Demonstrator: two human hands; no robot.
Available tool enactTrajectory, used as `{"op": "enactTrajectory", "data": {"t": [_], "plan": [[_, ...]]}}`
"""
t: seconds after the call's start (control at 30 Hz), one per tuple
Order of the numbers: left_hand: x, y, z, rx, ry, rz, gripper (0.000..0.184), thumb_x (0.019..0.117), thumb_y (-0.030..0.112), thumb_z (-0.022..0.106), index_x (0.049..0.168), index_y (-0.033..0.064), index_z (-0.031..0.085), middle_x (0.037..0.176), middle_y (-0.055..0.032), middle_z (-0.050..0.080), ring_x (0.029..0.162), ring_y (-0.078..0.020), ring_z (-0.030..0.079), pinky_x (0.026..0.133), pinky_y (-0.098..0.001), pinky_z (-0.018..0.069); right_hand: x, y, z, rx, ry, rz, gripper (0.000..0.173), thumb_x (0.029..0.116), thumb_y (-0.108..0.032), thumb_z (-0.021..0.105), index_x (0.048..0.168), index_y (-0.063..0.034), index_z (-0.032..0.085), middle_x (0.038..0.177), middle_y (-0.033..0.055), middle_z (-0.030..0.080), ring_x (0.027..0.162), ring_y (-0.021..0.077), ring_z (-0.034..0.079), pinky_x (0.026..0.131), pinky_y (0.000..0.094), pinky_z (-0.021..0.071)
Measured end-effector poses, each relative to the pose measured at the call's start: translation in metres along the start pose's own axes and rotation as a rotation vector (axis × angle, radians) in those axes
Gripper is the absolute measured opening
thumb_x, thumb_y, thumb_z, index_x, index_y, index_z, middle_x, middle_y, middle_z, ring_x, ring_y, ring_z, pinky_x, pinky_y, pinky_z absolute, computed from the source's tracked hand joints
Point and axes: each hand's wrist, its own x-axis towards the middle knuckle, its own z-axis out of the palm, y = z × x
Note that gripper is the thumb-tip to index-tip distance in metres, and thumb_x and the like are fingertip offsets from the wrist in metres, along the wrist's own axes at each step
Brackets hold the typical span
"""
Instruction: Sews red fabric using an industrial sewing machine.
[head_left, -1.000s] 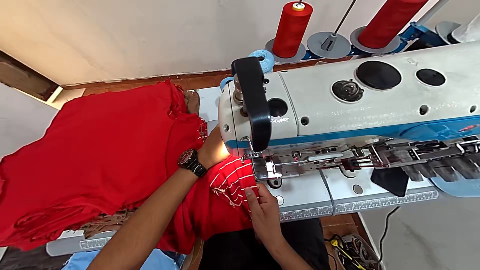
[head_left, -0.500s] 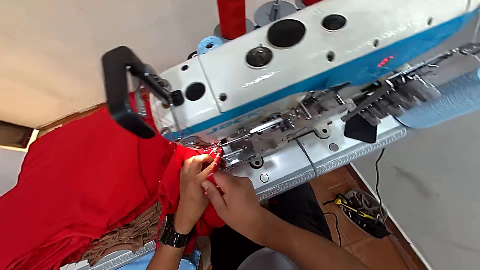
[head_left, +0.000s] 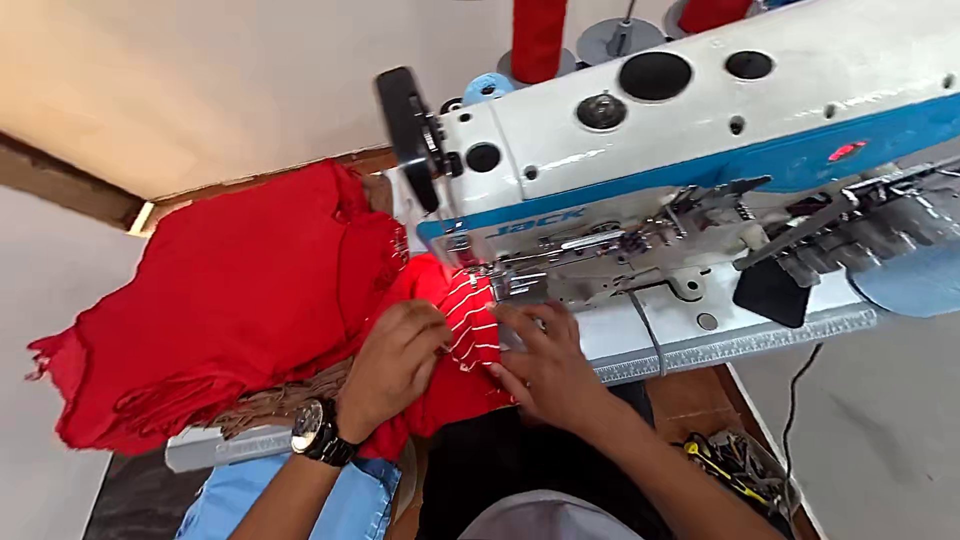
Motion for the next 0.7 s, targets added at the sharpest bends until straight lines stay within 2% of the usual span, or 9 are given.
{"op": "enactTrajectory", "data": {"t": [0.03, 0.1, 0.2, 0.3, 0.37, 0.43, 0.53, 0.63, 0.7], "plan": [[-0.010, 0.009, 0.001, -0.041, -0.034, -0.015, 0.024, 0.0982, 0.016, 0.051, 0.101, 0.0113, 0.074, 0.115, -0.0044, 0.071, 0.124, -0.0216, 0.061, 0.109, -0.0439, 0.0487, 0.007, 0.011, -0.004, 0.037, -0.053, -0.104, 0.032, 0.0996, -0.040, 0.059, 0.080, -0.0218, 0.076, 0.152, -0.0028, 0.052, 0.145, 0.0288, 0.041, 0.118, 0.0631, 0.0279], [-0.025, 0.021, 0.016, -0.036, -0.193, -0.078, 0.022, 0.0989, 0.014, 0.053, 0.104, 0.0102, 0.075, 0.117, -0.0040, 0.071, 0.123, -0.0192, 0.063, 0.108, -0.0395, 0.0515, 0.022, 0.030, -0.011, 0.132, -0.165, -0.276, 0.033, 0.0991, -0.040, 0.058, 0.080, -0.0227, 0.078, 0.150, -0.0077, 0.055, 0.149, 0.0264, 0.037, 0.120, 0.0614, 0.0253], [-0.033, 0.025, 0.047, 0.277, -0.318, -0.175, 0.024, 0.0964, 0.006, 0.061, 0.119, 0.0072, 0.070, 0.119, -0.0114, 0.069, 0.111, -0.0284, 0.067, 0.092, -0.0452, 0.0564, 0.036, 0.040, -0.013, 0.243, -0.264, -0.392, 0.034, 0.0978, -0.040, 0.061, 0.073, -0.0222, 0.077, 0.137, -0.0109, 0.066, 0.145, 0.0225, 0.042, 0.122, 0.0580, 0.0265], [-0.029, 0.021, 0.046, 0.298, -0.325, -0.169, 0.019, 0.0922, 0.001, 0.067, 0.109, 0.0083, 0.072, 0.103, -0.0124, 0.069, 0.098, -0.0310, 0.069, 0.081, -0.0463, 0.0580, 0.038, 0.041, -0.011, 0.295, -0.246, -0.387, 0.036, 0.0988, -0.038, 0.060, 0.070, -0.0205, 0.074, 0.120, -0.0109, 0.073, 0.137, 0.0183, 0.052, 0.121, 0.0548, 0.0304], [-0.035, 0.012, 0.032, 0.138, -0.261, -0.149, 0.012, 0.0965, 0.008, 0.063, 0.101, 0.0105, 0.074, 0.103, -0.0084, 0.069, 0.102, -0.0270, 0.067, 0.087, -0.0452, 0.0574, 0.037, 0.040, -0.008, 0.348, -0.202, -0.347, 0.035, 0.1009, -0.035, 0.059, 0.073, -0.0180, 0.073, 0.113, -0.0098, 0.074, 0.131, 0.0156, 0.057, 0.120, 0.0521, 0.0328], [-0.043, 0.006, 0.010, 0.015, -0.081, -0.171, 0.019, 0.1010, 0.019, 0.059, 0.106, 0.0141, 0.076, 0.112, -0.0043, 0.070, 0.111, -0.0211, 0.066, 0.095, -0.0421, 0.0562, 0.037, 0.039, -0.008, 0.392, -0.169, -0.301, 0.031, 0.1012, -0.032, 0.060, 0.080, -0.0170, 0.076, 0.110, -0.0087, 0.075, 0.126, 0.0138, 0.059, 0.118, 0.0495, 0.0359], [-0.049, 0.019, -0.012, -0.040, 0.151, -0.213, 0.018, 0.0992, 0.018, 0.060, 0.101, 0.0090, 0.075, 0.105, -0.0060, 0.070, 0.103, -0.0179, 0.067, 0.091, -0.0370, 0.0581, 0.037, 0.038, -0.008, 0.424, -0.162, -0.259, 0.030, 0.1016, -0.030, 0.060, 0.082, -0.0156, 0.077, 0.108, -0.0070, 0.075, 0.121, 0.0134, 0.062, 0.116, 0.0479, 0.0389], [-0.057, 0.039, 0.021, -0.174, -0.137, -0.095, 0.024, 0.1042, 0.011, 0.052, 0.117, 0.0107, 0.072, 0.119, -0.0052, 0.072, 0.116, -0.0186, 0.067, 0.101, -0.0382, 0.0559, 0.038, 0.038, -0.009, 0.420, -0.170, -0.248, 0.032, 0.1016, -0.032, 0.059, 0.080, -0.0154, 0.077, 0.106, -0.0068, 0.075, 0.120, 0.0133, 0.062, 0.114, 0.0464, 0.0405], [-0.052, 0.038, 0.051, -0.082, -0.278, -0.054, 0.039, 0.0987, -0.002, 0.054, 0.133, 0.0140, 0.065, 0.131, -0.0094, 0.067, 0.123, -0.0256, 0.064, 0.102, -0.0437, 0.0544, 0.038, 0.038, -0.008, 0.410, -0.178, -0.249, 0.032, 0.1015, -0.033, 0.059, 0.081, -0.0160, 0.077, 0.106, -0.0074, 0.075, 0.120, 0.0130, 0.062, 0.114, 0.0461, 0.0405]]}}
